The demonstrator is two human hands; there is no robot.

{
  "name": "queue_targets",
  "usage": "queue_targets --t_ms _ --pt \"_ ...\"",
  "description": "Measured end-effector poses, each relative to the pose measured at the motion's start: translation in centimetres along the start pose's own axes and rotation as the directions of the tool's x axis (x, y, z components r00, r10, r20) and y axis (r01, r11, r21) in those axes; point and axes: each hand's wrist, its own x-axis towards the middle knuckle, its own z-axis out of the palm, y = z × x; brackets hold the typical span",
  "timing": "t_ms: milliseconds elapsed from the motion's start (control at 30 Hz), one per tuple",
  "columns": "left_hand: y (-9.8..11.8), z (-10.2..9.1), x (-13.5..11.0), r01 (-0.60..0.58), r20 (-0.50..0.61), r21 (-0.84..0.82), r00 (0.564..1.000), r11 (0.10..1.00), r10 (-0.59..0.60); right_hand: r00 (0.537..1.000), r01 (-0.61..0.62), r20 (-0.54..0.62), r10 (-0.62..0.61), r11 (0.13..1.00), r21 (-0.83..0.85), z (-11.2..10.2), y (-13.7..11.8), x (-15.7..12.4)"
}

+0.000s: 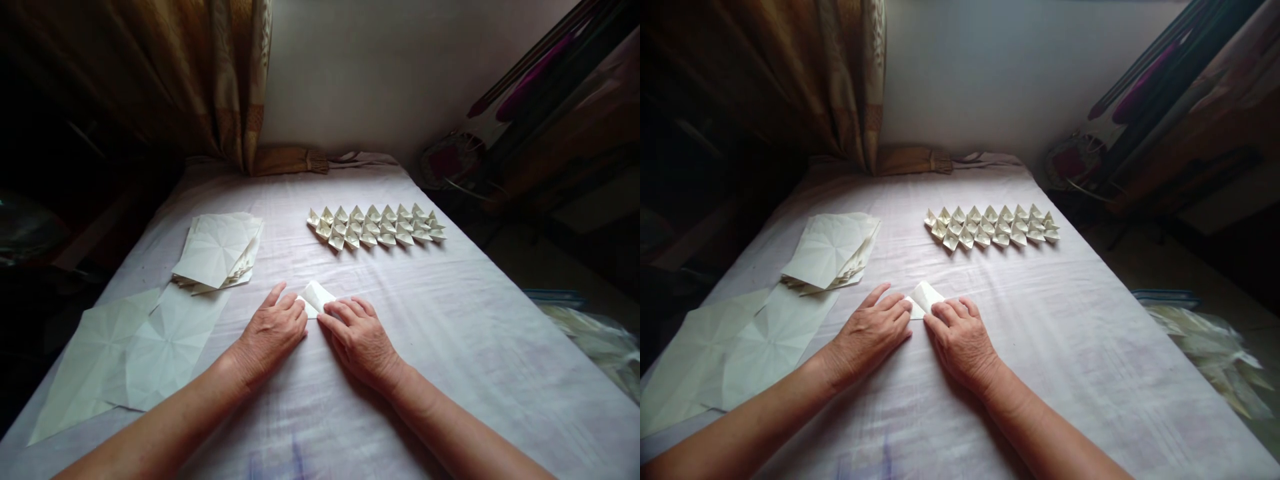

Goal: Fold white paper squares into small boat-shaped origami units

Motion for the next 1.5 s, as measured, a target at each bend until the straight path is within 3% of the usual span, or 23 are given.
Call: queue_targets --t_ms 267,567,767,900,1167,1267,1367,1500 --pt "-0.7 0.4 1.6 -0.112 -0.088 0.094 0.989 0.989 0.120 0.998 -0.015 -0.054 0.018 0.998 0.057 -0.2 0.2 0.1" --pt "-0.4 1.3 1.0 -0.143 -0.175 0.211 0.968 0.967 0.181 0.995 -0.080 -0.051 0.085 0.992 0.097 0.6 1.8 0.1" --pt "-1.7 1.2 -0.5 -0.126 -0.231 0.084 0.962 0.988 0.142 0.999 0.030 -0.027 -0.027 0.995 0.097 0.8 3.2 1.0" --pt "-2.4 1.5 -2.0 -0.146 -0.278 -0.029 0.951 0.989 0.132 0.984 0.173 -0.050 -0.172 0.985 0.016 0.5 3.0 1.2" --pt "0.4 1.1 -3.6 -0.056 -0.213 -0.151 0.977 0.987 0.023 0.921 0.389 -0.023 -0.389 0.921 0.000 -0.6 1.4 1.2" --pt "1.4 0.8 -3.8 -0.007 -0.177 -0.207 0.984 0.978 -0.030 0.932 0.358 0.038 -0.360 0.932 0.055 -0.8 1.4 1.1" --pt "1.7 0.8 -3.9 0.024 -0.167 -0.223 0.984 0.975 -0.063 0.959 0.249 0.112 -0.262 0.961 0.117 -0.6 2.1 1.1" --pt "1.9 0.9 -4.0 0.058 -0.171 -0.265 0.980 0.963 -0.106 0.977 0.136 0.131 -0.166 0.967 0.215 0.1 3.1 1.7"
